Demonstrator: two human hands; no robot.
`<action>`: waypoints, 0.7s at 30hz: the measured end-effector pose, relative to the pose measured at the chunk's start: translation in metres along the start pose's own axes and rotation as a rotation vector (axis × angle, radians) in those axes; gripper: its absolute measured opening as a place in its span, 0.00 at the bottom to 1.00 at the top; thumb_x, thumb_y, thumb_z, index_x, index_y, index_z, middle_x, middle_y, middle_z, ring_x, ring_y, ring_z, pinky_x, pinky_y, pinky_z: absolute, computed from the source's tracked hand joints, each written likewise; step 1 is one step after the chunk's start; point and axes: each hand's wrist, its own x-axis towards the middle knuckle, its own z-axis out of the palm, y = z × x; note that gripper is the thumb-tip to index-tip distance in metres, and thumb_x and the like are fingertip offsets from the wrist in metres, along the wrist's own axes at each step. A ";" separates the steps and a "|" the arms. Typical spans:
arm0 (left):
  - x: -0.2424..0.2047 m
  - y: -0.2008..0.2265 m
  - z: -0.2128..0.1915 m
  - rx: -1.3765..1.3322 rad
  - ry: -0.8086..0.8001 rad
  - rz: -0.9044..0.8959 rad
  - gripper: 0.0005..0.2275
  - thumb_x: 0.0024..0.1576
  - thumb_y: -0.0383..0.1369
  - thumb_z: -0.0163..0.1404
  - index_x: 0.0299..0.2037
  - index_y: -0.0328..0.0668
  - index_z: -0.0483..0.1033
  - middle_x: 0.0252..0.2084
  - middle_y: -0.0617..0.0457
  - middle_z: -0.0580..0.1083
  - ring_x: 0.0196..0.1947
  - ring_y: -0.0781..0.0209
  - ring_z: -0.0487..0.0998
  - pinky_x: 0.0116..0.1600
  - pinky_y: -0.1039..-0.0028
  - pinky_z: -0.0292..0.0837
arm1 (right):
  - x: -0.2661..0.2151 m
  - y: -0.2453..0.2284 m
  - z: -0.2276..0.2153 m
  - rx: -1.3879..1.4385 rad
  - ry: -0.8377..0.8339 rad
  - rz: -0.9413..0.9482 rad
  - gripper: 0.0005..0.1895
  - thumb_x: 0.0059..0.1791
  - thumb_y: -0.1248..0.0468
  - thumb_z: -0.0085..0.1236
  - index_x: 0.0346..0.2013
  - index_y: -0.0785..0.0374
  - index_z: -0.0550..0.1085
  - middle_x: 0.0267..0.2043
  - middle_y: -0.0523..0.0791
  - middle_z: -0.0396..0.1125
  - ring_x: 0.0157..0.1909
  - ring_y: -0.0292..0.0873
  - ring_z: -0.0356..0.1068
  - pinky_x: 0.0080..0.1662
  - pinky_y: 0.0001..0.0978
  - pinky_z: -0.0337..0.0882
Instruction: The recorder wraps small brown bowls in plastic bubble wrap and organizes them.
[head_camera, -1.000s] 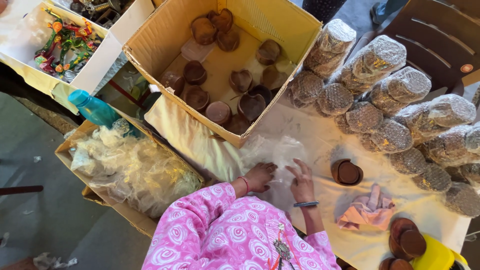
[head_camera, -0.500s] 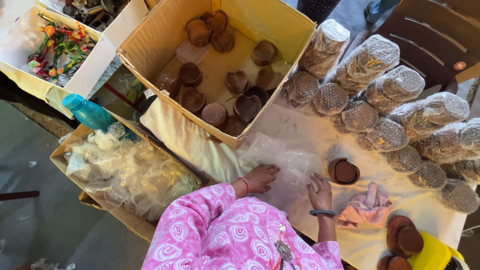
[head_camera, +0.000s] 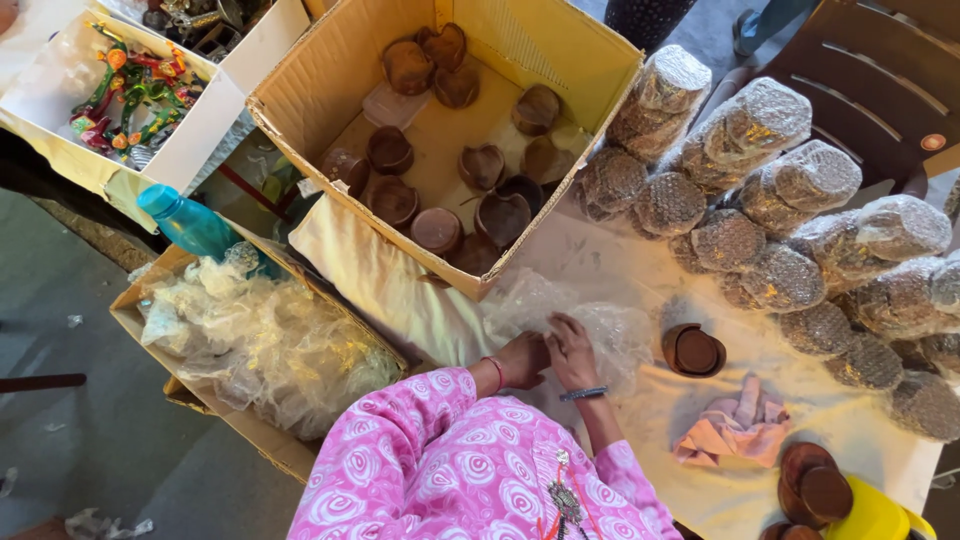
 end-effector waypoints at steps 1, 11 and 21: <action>-0.002 0.001 -0.005 -0.001 0.001 -0.004 0.20 0.50 0.40 0.59 0.52 0.43 0.79 0.62 0.47 0.71 0.67 0.47 0.65 0.71 0.54 0.60 | 0.000 0.010 0.000 0.001 -0.004 -0.002 0.13 0.52 0.63 0.57 0.49 0.64 0.77 0.58 0.52 0.70 0.57 0.54 0.72 0.55 0.41 0.74; -0.013 -0.001 -0.019 -0.081 0.088 0.097 0.13 0.49 0.34 0.57 0.44 0.44 0.79 0.69 0.52 0.67 0.67 0.51 0.65 0.64 0.55 0.63 | -0.025 0.082 0.002 -0.563 0.154 -0.054 0.29 0.54 0.57 0.49 0.68 0.66 0.64 0.74 0.53 0.56 0.76 0.57 0.51 0.72 0.48 0.53; -0.027 0.000 -0.034 -0.183 0.034 0.002 0.08 0.57 0.37 0.54 0.35 0.42 0.78 0.45 0.49 0.76 0.48 0.47 0.77 0.50 0.58 0.74 | -0.014 0.073 0.008 -0.542 0.251 0.056 0.27 0.54 0.57 0.48 0.67 0.63 0.68 0.74 0.50 0.57 0.76 0.55 0.52 0.72 0.47 0.52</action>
